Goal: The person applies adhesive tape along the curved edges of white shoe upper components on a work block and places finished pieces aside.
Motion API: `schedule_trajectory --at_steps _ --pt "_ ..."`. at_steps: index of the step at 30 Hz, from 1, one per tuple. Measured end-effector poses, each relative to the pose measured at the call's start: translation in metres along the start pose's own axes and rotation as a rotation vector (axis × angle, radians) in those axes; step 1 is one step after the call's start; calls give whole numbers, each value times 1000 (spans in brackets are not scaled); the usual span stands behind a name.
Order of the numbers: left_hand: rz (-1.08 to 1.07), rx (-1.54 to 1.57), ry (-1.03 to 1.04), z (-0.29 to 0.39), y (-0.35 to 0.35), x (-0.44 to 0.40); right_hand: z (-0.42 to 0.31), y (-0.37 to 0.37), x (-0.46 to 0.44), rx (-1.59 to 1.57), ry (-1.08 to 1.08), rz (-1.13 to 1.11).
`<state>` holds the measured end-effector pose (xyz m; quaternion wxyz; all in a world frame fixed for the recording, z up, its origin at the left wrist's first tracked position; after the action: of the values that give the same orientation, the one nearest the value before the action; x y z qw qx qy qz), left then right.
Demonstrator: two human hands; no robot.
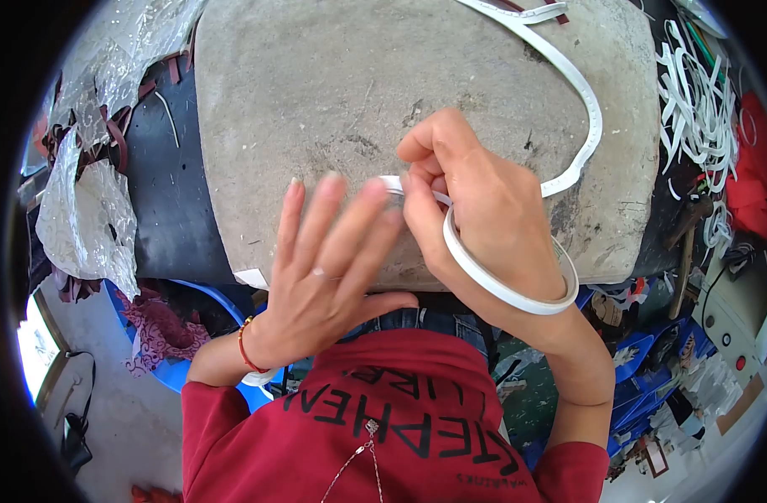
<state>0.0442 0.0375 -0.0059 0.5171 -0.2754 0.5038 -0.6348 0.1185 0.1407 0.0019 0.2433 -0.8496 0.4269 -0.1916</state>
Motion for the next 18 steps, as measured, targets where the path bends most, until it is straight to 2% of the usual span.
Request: schedule_trajectory --at_steps 4,6,9,11,14,17,18 --pt "-54 -100 9 3 5 -8 -6 1 7 166 -68 101" --pt "-28 -72 17 3 3 -7 12 -24 14 196 100 71" --pt "-13 -103 -9 3 3 -13 40 -59 29 7 242 3" --pt "-40 -134 -28 4 3 -19 46 -71 30 -44 166 35" --pt "-13 -207 -28 8 1 -23 54 -76 29 -4 198 33" --pt "-43 -236 -57 10 1 -29 56 -78 31 89 212 27" --pt "-57 -225 -75 12 2 -33 51 -79 30 158 148 54"
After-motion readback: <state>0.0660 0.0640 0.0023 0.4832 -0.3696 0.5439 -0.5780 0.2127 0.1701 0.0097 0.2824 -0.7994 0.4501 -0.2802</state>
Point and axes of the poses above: each hand's wrist, its own x-axis away from the middle knuckle, its own y-axis out of the palm, z = x × y, the point moved 9 cm from there along -x, towards the middle knuckle
